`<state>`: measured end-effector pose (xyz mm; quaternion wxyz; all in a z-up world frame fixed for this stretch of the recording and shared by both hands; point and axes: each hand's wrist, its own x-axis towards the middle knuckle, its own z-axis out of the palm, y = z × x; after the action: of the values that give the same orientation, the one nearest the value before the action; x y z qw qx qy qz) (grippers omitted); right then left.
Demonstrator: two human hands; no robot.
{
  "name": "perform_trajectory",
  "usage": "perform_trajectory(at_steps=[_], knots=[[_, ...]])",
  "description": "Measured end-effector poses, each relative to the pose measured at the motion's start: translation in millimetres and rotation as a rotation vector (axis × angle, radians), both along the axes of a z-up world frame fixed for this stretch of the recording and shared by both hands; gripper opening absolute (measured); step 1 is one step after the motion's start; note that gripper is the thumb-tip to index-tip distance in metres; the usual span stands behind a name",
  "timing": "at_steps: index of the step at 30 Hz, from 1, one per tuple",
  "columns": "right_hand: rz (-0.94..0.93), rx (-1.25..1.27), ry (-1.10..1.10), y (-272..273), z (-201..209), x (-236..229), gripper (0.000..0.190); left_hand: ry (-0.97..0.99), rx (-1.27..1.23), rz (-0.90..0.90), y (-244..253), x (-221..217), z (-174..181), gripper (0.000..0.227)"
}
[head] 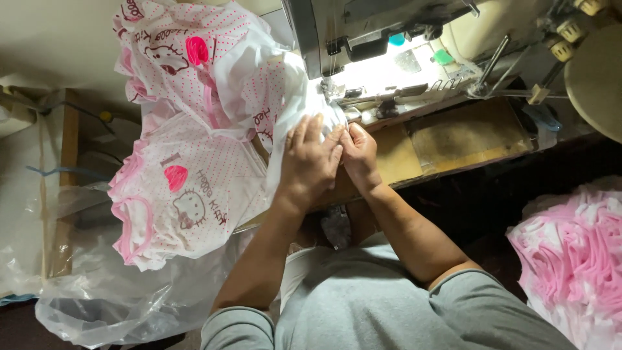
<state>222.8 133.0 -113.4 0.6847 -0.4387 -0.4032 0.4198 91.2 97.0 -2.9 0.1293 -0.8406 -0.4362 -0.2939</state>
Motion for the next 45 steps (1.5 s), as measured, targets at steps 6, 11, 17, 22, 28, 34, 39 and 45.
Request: perform_trajectory(at_steps=[6,11,17,22,28,34,39,45], knots=[[0.036,0.005,0.027,-14.3,24.1,0.0,0.027,-0.028,-0.002,-0.011,39.2,-11.6,-3.7,0.036],[-0.063,0.161,-0.380,-46.7,43.3,24.0,0.016,-0.608,-0.294,0.200,111.1,-100.4,-79.3,0.024],[0.006,0.222,-0.530,-56.6,18.7,32.2,0.010,-0.650,-0.280,0.334,144.6,-134.1,-85.6,0.018],[0.069,0.257,-0.570,-57.9,15.1,34.2,0.010,-0.371,-0.168,0.400,232.6,-217.1,-46.2,0.016],[0.122,0.240,-0.551,-57.7,-4.5,39.0,0.008,0.011,-0.142,0.469,263.7,-338.2,-49.7,0.014],[0.115,0.289,-0.589,-53.3,-14.3,41.4,0.005,0.420,-0.109,0.478,104.9,-305.8,-105.1,0.013],[0.159,0.188,-0.583,-51.4,-8.2,15.7,0.005,-0.274,-0.462,0.358,-68.1,-173.9,-144.3,0.053],[0.408,0.133,-0.606,-65.7,6.5,-42.5,0.005,-0.410,-0.543,0.281,-125.9,-133.2,-50.6,0.012]])
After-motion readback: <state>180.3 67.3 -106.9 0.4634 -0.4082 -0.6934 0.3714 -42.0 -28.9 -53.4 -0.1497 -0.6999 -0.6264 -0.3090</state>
